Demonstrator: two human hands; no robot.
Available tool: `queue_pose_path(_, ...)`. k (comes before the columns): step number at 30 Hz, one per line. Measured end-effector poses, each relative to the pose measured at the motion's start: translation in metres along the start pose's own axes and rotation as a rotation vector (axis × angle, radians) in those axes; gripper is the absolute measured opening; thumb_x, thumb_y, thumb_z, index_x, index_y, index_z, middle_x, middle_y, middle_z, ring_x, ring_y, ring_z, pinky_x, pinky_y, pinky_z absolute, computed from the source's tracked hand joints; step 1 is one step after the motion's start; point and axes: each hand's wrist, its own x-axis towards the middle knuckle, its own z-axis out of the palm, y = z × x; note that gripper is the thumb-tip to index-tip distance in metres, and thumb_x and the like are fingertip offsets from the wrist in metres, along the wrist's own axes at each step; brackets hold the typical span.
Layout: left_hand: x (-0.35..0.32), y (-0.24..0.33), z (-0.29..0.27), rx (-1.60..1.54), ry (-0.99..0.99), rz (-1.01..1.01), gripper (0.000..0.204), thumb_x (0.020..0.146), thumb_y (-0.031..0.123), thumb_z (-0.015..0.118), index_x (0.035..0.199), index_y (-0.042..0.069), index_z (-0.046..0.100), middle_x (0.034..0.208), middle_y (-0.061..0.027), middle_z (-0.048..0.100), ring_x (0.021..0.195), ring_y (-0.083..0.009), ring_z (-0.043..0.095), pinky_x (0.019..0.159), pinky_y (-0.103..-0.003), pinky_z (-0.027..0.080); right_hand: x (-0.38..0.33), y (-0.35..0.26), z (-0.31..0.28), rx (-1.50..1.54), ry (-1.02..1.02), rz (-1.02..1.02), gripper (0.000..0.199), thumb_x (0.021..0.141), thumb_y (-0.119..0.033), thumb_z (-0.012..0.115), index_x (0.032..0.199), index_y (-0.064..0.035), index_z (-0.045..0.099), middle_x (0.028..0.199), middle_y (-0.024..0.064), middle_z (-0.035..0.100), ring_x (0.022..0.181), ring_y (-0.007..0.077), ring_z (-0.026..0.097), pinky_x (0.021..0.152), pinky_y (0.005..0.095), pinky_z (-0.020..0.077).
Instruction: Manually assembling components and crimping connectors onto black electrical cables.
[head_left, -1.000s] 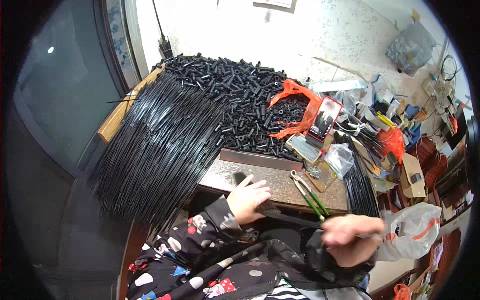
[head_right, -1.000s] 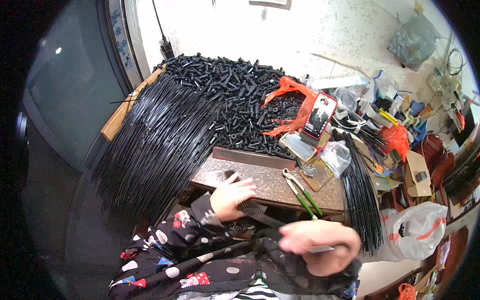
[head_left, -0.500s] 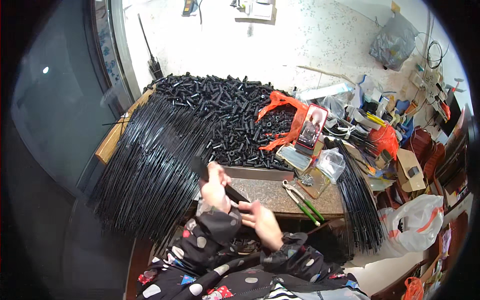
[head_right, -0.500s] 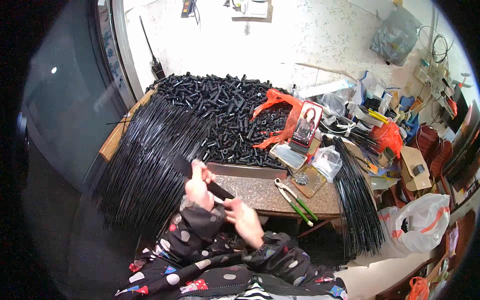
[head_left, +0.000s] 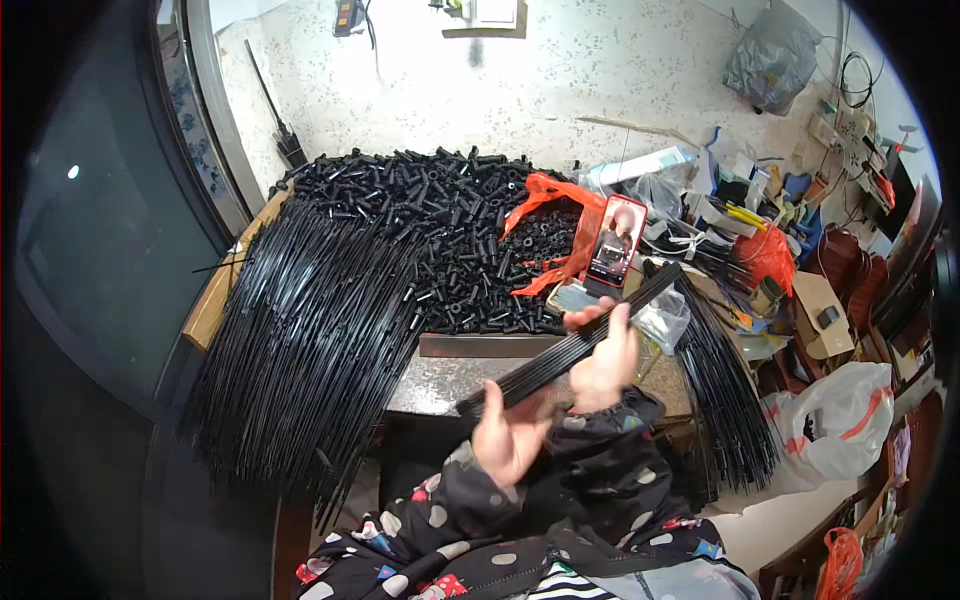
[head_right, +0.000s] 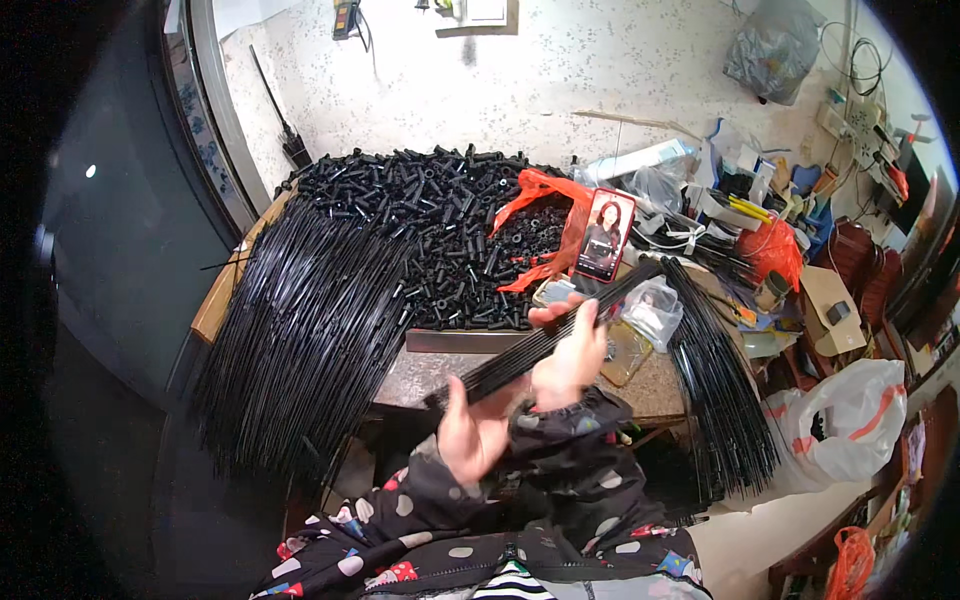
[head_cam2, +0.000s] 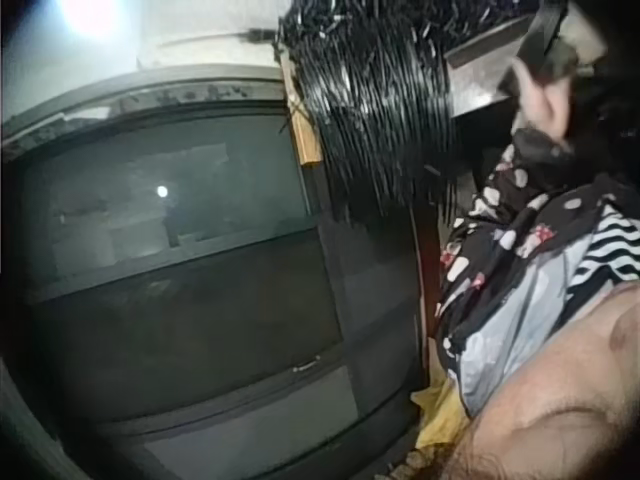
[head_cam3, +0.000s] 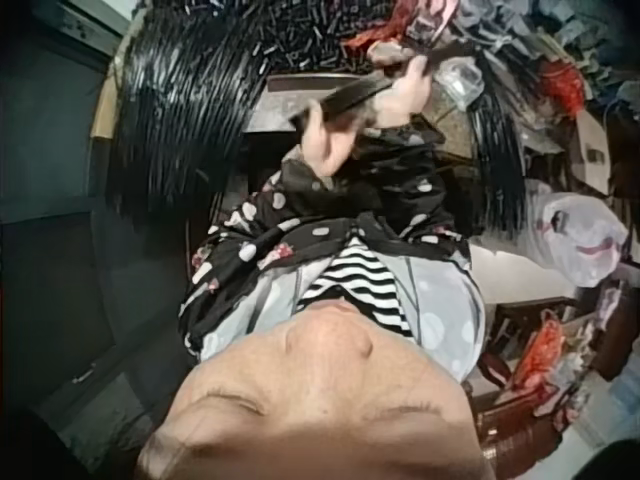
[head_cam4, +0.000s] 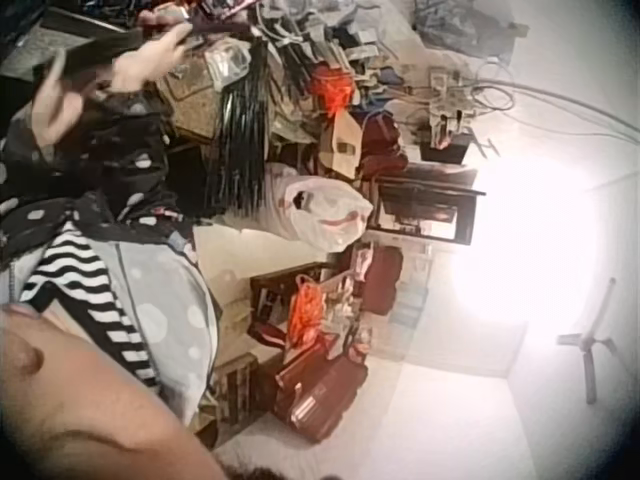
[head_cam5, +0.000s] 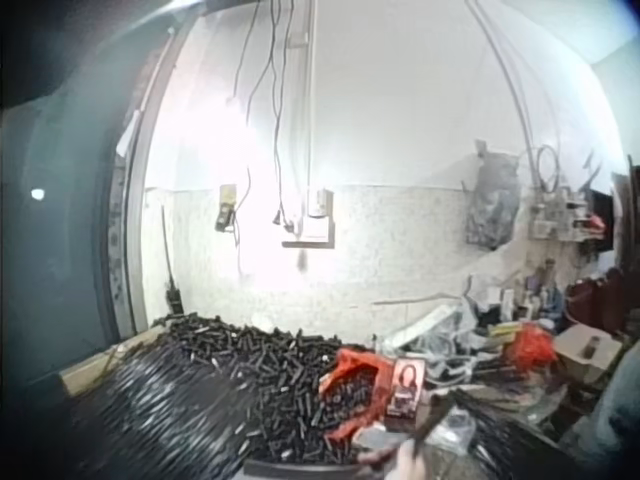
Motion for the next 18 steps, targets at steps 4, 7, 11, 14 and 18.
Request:
queue_pose_path(4,-0.038,0.039,0.007,0.561,-0.333,-0.269,0.046,0.089,0.033,0.045,0.116,-0.004,0.047,0.104,-0.0130,0.058,0.097,-0.0205,0.054,0.089,-0.032,0.039,-0.029,-0.023,0.023,-0.119,-0.381,-0.144,0.028,0.092,-0.029,0.041,0.095,-0.0018,0.048,0.065,0.0050,0.050,0.055,0.0153,0.051,0.061,0.0349,0.0491)
queue_pose_path(7,-0.032,0.084,0.045,1.185,-0.569,0.470,0.035,0.078,0.022,0.063,0.100,-0.005,0.057,0.100,-0.0162,0.059,0.093,-0.0254,0.057,0.085,-0.033,0.041,-0.050,-0.017,0.010,-0.344,-0.631,-0.165,0.026,0.093,-0.021,0.039,0.098,0.0026,0.047,0.069,0.0083,0.052,0.058,0.0167,0.053,0.062,0.0333,0.0484)
queue_pose_path(11,0.013,0.096,0.068,1.518,-0.463,0.888,0.040,0.084,0.022,0.056,0.109,-0.008,0.049,0.099,-0.0137,0.057,0.091,-0.0181,0.056,0.080,-0.030,0.043,-0.057,0.024,-0.047,-0.641,-0.599,0.068,0.020,0.091,-0.015,0.043,0.099,0.0018,0.050,0.071,0.0057,0.054,0.062,0.0136,0.053,0.060,0.0251,0.0441)
queue_pose_path(14,0.035,0.101,0.035,1.363,-0.346,0.290,0.016,0.080,0.008,0.059,0.094,0.000,0.059,0.086,-0.0101,0.063,0.081,-0.0122,0.060,0.078,-0.027,0.046,-0.066,0.064,-0.078,-0.708,-0.730,0.375,0.021,0.091,-0.014,0.040,0.101,0.0009,0.051,0.076,0.0046,0.056,0.067,0.0134,0.054,0.064,0.0257,0.0439)
queue_pose_path(18,0.030,0.091,0.021,1.525,-0.383,0.455,0.010,0.081,0.006,0.052,0.085,0.004,0.061,0.071,-0.0031,0.064,0.070,-0.0184,0.062,0.100,-0.048,0.022,-0.042,0.078,-0.117,-0.206,-0.607,0.449,0.029,0.091,-0.013,0.042,0.115,0.0029,0.046,0.102,0.0091,0.057,0.088,0.0170,0.057,0.081,0.0272,0.0446)
